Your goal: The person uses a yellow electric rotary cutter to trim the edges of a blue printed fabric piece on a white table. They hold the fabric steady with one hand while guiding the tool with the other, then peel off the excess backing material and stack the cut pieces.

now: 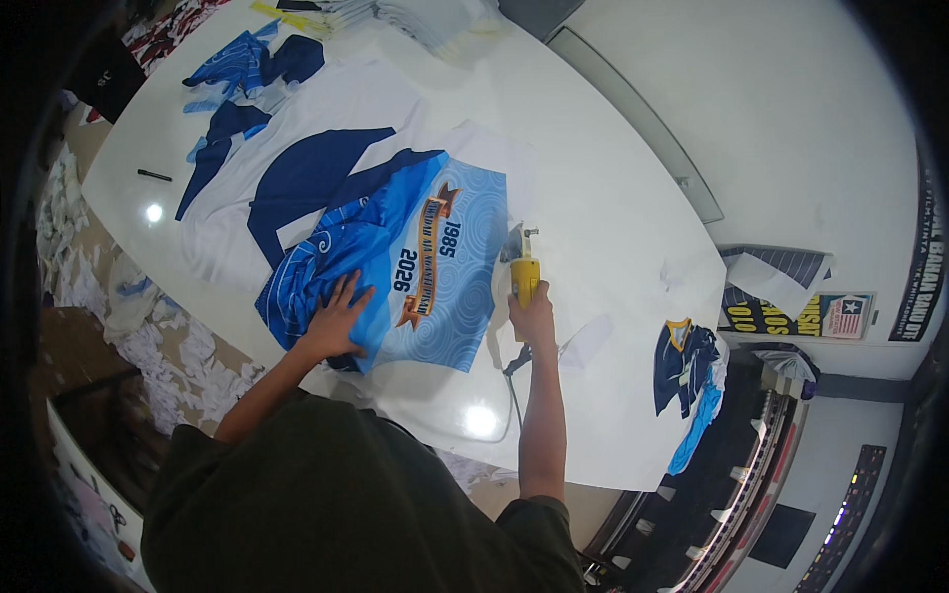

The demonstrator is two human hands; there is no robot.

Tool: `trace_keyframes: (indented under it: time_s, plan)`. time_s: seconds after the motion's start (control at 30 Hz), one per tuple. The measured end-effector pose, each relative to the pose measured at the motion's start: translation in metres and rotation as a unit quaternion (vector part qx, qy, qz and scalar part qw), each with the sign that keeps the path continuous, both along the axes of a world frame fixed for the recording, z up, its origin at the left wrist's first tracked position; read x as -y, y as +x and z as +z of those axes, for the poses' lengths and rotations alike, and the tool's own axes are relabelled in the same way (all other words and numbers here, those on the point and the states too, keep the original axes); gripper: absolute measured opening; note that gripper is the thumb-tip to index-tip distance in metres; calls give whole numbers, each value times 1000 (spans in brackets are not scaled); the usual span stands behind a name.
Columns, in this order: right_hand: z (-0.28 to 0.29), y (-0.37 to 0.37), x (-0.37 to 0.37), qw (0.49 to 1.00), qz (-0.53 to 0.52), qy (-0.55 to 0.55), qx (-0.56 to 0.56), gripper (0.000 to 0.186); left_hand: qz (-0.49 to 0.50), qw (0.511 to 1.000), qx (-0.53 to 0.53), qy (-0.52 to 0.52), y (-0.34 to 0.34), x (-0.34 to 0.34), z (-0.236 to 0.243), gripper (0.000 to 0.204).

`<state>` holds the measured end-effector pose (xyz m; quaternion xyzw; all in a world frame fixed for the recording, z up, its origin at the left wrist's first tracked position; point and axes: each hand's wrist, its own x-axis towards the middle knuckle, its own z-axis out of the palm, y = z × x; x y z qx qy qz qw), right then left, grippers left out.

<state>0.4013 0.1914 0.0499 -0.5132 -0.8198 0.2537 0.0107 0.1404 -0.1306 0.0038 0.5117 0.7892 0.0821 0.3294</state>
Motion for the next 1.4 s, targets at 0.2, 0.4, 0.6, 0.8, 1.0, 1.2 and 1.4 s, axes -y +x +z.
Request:
trace_keyframes:
  time_s: [0.2, 0.4, 0.6, 0.8, 1.0, 1.2, 1.4]
  plan:
    - [-8, 1, -18, 1000, 17, 25, -7, 57, 0, 1000, -3, -5, 1, -3, -2, 141]
    - [-3, -8, -31, 1000, 28, 14, -3, 58, 8, 1000, -4, 1, 2, -1, -3, 140]
    - [4, -22, -48, 999, 34, -2, 1, 58, 6, 999, -16, 31, 3, 1, -3, 139]
    - [5, -47, -75, 999, 51, 8, -4, 59, 0, 999, -28, 26, 3, -1, 0, 141]
    - [2, -79, -108, 998, 68, 9, -13, 61, 3, 999, -22, 28, 2, -2, -1, 142]
    - [-4, -116, -145, 996, 85, 22, -9, 63, 5, 1000, -9, 25, 2, -1, 0, 139]
    - [-9, -167, -189, 996, 77, 43, -32, 68, -21, 999, -29, 24, 4, 5, 5, 130]
